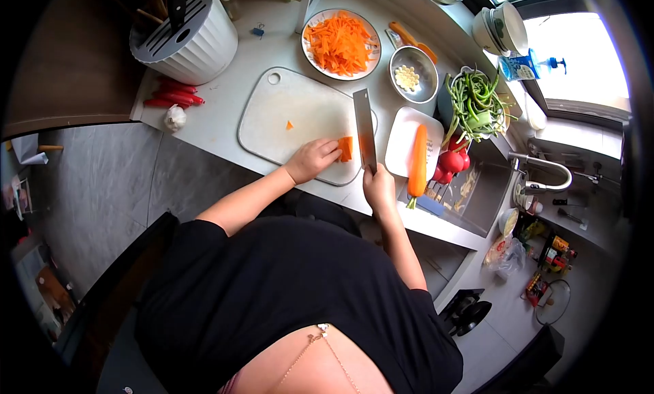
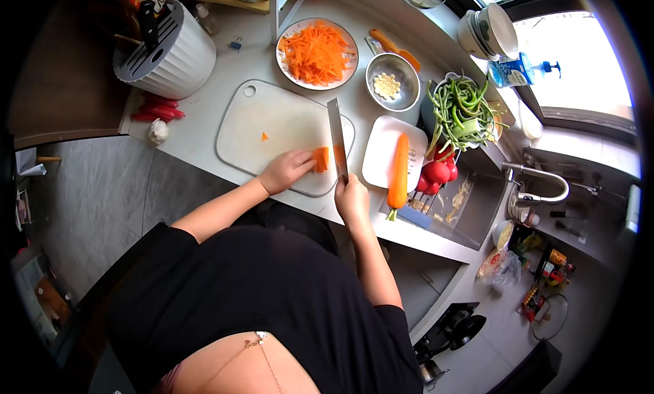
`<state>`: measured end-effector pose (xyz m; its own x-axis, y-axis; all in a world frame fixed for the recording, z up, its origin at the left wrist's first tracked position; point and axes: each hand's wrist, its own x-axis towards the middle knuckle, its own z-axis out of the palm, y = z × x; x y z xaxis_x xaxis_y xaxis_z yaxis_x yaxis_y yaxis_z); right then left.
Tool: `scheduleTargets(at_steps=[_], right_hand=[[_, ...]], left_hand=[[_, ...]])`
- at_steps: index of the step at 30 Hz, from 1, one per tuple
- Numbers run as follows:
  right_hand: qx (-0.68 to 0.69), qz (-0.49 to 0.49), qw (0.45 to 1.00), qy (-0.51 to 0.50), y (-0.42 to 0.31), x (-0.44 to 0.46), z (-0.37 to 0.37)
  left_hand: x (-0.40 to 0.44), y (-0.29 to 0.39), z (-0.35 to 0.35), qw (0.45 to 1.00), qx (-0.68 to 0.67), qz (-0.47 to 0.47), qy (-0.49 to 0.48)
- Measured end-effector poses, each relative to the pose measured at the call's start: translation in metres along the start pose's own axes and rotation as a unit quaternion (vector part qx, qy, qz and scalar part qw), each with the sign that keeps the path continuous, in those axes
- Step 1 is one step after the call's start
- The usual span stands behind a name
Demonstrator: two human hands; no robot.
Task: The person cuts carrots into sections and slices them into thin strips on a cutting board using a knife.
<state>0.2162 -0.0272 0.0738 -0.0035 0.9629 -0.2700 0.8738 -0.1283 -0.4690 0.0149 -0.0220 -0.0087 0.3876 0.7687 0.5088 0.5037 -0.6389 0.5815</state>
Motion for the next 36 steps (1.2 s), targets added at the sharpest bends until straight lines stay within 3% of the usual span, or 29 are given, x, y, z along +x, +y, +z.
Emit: scheduleTargets(at_steps=[3,13,25,31,34,36], right_hand=[[-0.048,0.026,0.998,-0.03,0.008,-0.003,0.008],[0.004,0.011,0.999,-0.031,0.007,-0.002,0.007],[-0.03,0.02,0.995,-0.092,-0.002,0.017,0.013],[0.009,-0.039,0.998,-0.047,-0.006,0.024,0.001],[-0.002,-0.021,0.998,-0.064,-0.006,0.011,-0.005],[-0.01,-0.019,0.996,-0.082,-0.005,0.014,-0.002]], left_hand=[[0.001,0.003,0.009,1.0,0.007,0.007,-0.008],[0.007,0.007,0.015,0.999,0.024,-0.001,-0.032],[0.013,0.006,0.017,0.999,0.027,0.003,-0.036],[0.015,0.008,0.014,1.0,-0.002,-0.011,0.002],[0.01,0.005,0.017,0.998,-0.017,-0.029,-0.049],[0.011,0.003,0.02,1.0,-0.006,-0.016,-0.012]])
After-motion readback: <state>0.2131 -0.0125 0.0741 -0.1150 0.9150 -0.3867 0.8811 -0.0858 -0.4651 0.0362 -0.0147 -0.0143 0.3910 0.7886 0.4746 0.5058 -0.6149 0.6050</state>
